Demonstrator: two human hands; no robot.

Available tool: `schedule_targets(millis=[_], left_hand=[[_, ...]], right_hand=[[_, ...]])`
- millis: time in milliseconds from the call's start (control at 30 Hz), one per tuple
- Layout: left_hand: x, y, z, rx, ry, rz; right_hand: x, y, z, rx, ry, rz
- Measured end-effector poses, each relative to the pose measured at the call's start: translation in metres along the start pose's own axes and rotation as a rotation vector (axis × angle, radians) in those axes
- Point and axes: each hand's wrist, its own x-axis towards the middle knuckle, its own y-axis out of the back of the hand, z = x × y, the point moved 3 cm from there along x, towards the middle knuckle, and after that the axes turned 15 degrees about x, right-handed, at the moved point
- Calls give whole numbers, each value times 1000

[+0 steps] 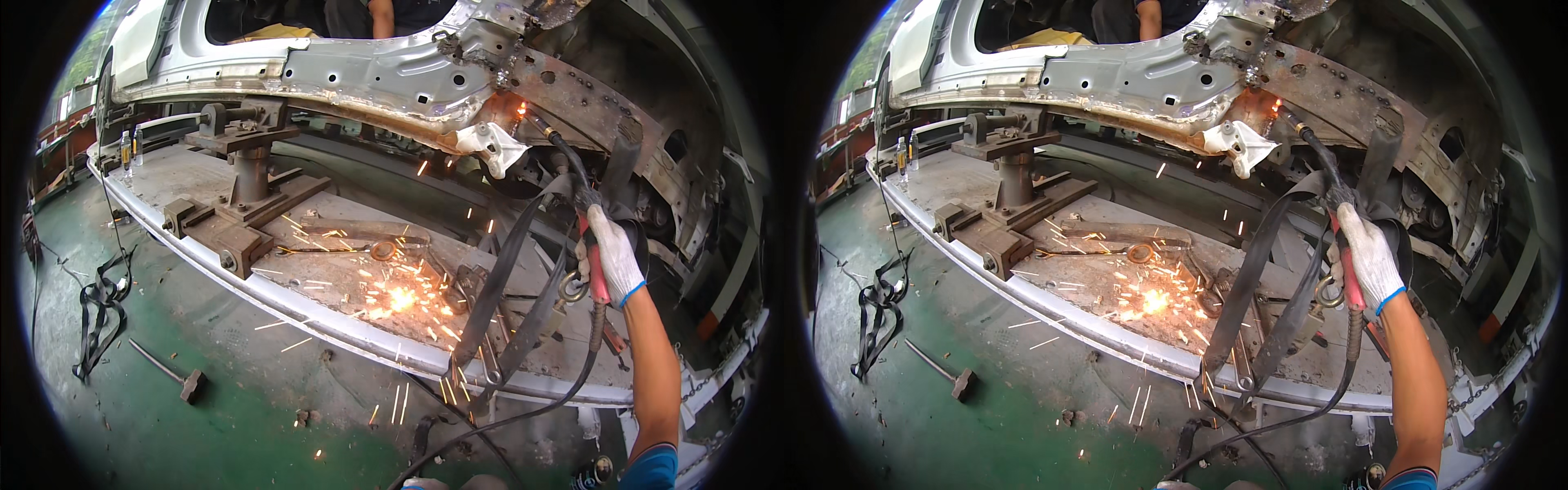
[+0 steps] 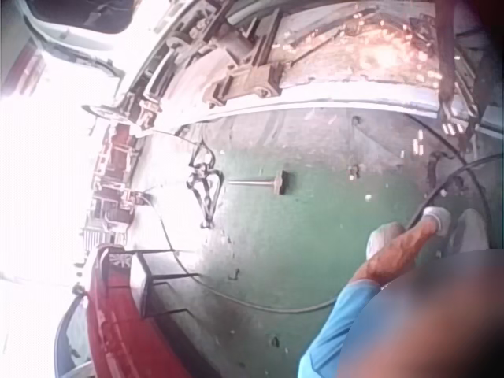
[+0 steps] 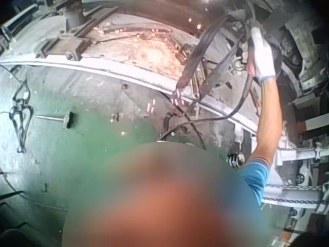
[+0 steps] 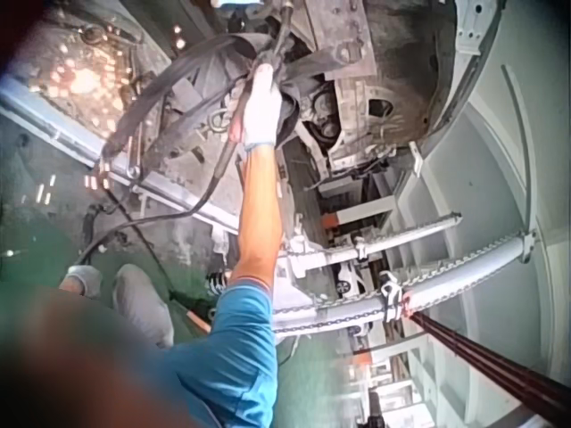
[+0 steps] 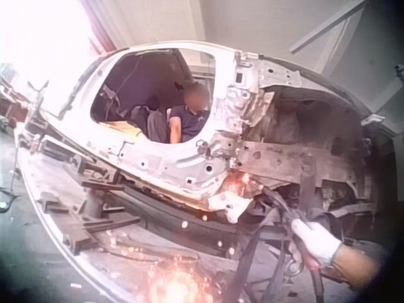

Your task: The person positions a metal bar against the front frame of a white car and welds it in place. They then use a welding torch to cut or grind along the car's frame rail, producing sparks.

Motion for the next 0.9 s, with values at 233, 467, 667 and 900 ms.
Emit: schedule_targets(millis=[233, 467, 667, 900], left_hand=[[-1, 3, 1, -17, -7, -2], [-7, 13, 2, -52, 10, -24], [0, 5, 1, -8, 20, -64], [10, -13, -3, -63, -30, 71]], right_hand=[[6, 3, 3, 4, -9, 10], [9, 3, 2, 6, -19, -16], [11, 1, 1, -5, -8, -31], [12, 0, 0, -16, -2, -63]])
